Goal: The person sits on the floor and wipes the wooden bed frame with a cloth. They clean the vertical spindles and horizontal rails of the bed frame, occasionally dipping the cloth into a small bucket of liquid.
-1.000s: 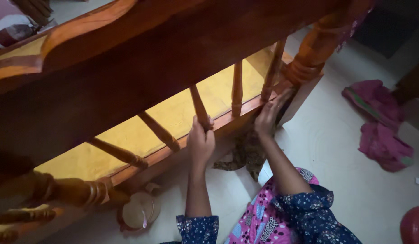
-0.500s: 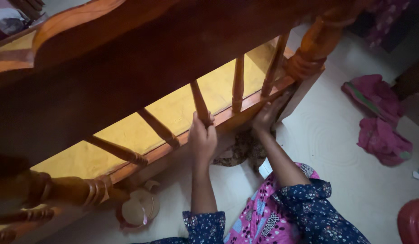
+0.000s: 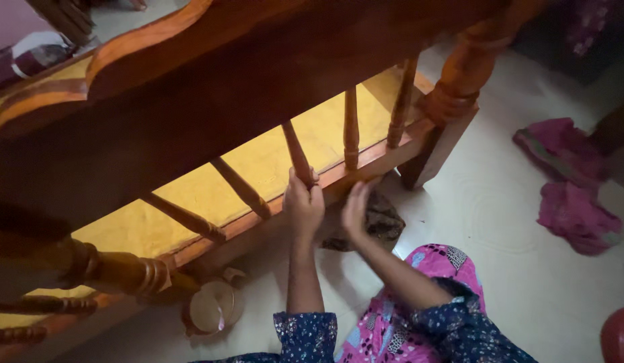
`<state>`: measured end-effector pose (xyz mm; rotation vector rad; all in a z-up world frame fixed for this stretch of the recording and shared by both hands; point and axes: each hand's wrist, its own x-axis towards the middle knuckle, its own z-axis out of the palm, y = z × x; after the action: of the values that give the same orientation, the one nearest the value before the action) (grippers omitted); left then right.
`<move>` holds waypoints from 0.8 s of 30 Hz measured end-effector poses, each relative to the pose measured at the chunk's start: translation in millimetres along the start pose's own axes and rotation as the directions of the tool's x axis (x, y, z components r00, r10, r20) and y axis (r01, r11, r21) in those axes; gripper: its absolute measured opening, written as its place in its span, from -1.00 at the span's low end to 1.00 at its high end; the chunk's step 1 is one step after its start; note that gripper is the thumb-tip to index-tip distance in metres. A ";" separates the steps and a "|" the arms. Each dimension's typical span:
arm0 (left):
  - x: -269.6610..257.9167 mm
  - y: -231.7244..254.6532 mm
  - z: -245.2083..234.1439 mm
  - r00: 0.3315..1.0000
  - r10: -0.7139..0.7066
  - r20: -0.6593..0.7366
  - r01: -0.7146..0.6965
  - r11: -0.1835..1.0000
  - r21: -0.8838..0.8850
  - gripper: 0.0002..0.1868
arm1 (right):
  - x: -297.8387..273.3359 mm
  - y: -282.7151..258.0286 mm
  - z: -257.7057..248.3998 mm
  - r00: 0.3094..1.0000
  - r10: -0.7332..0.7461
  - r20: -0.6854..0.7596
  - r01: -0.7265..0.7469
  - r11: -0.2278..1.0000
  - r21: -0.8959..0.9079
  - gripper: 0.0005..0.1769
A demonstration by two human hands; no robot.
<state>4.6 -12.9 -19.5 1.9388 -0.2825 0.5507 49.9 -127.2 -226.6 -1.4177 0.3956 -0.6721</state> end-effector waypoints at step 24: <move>2.0 -2.0 -9.7 0.997 0.012 0.070 -0.010 0.999 -0.035 -0.69 | 82.6 -91.0 -90.2 0.752 -0.657 0.050 0.659 0.749 -0.066 -0.30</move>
<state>4.7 -3.2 -16.7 1.9265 -0.3454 0.4822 38.6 -250.7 -138.0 -1.6474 -0.1294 -1.2234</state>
